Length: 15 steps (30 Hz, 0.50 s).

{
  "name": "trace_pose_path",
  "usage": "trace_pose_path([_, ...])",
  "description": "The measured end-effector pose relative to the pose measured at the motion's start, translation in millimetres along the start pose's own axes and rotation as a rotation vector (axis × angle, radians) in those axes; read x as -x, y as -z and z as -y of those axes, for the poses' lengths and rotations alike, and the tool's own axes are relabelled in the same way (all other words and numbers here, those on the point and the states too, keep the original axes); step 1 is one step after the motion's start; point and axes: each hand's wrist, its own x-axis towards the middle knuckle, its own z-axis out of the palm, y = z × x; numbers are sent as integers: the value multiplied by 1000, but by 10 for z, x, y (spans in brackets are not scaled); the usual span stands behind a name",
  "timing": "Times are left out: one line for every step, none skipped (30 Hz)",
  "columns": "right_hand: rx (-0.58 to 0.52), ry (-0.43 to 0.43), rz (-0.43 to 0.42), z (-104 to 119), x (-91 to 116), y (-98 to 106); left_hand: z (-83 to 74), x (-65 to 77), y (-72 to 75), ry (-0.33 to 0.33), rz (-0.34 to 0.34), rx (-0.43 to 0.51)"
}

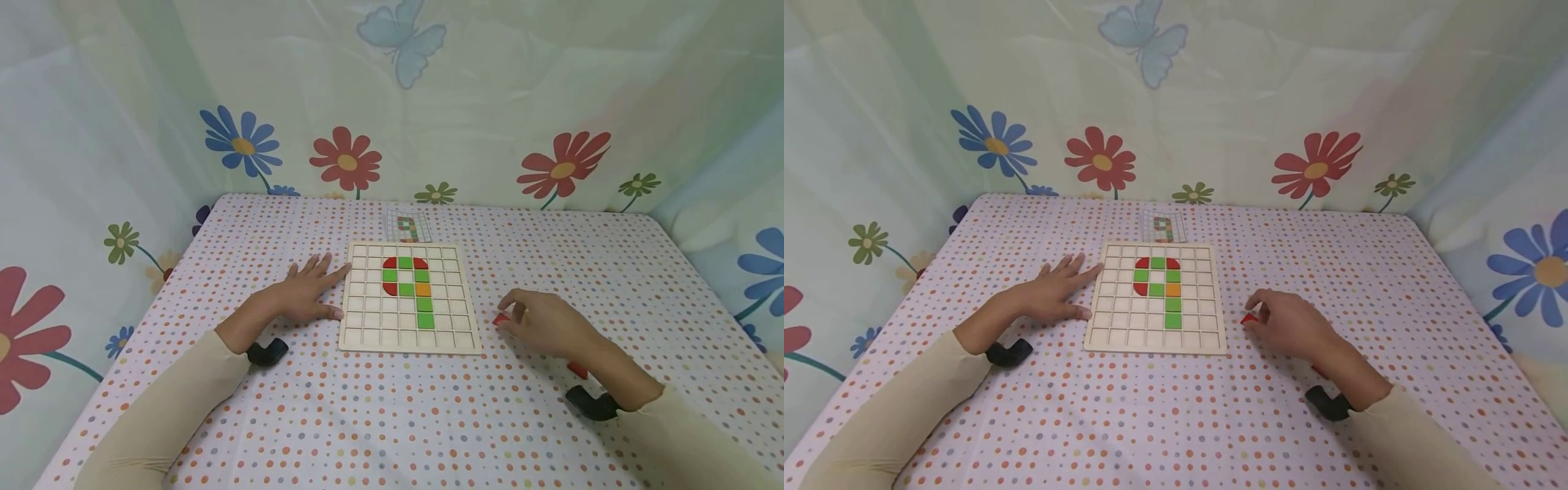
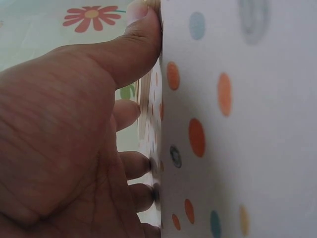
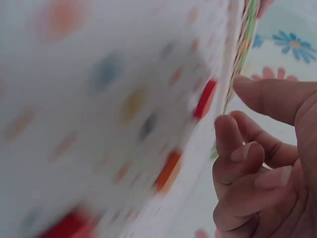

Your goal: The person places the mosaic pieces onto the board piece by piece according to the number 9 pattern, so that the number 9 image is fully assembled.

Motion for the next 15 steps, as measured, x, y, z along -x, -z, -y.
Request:
trace_pose_path([3, -10, -10, -59, 40, 17, 1, -1, 4, 0, 2, -2])
trace_pose_path([5, -21, -19, -113, 78, 32, 3, -3, 6, -1, 4, -1])
trace_pose_path([6, -30, -23, -163, 113, 46, 5, -7, 7, -1, 6, 1])
trace_pose_path([8, -36, -27, -209, 143, 59, 7, -10, 8, -1, 7, 2])
trace_pose_path([9, -35, -30, -248, 169, 72, 9, -12, 8, 0, 9, 4])
trace_pose_path([14, -33, -32, -284, 190, 83, 11, -16, 8, 4, 10, 5])
trace_pose_path([16, -36, -28, -314, 207, 95, 15, -17, 7, 6, 10, 5])
trace_pose_path([16, -45, -24, -336, 220, 105, 18, -19, 5, 8, 10, 4])
trace_pose_path([17, -51, -21, -355, 229, 113, 20, -20, 4, 10, 9, 4])
trace_pose_path([19, -56, -18, -373, 232, 119, 21, -18, 5, 13, 9, 2])
trace_pose_path([20, -65, -11, -388, 234, 122, 21, -15, 5, 15, 10, 2])
trace_pose_path([17, -76, -1, -401, 236, 123, 19, -14, 6, 16, 11, 4])
trace_pose_path([14, -90, 7, -411, 237, 122, 16, -11, 7, 12, 11, 6])
trace_pose_path([14, -103, 12, -421, 237, 119, 11, -10, 8, 10, 12, 10])
trace_pose_path([15, -110, 16, -431, 236, 115, 6, -9, 9, 8, 14, 14])
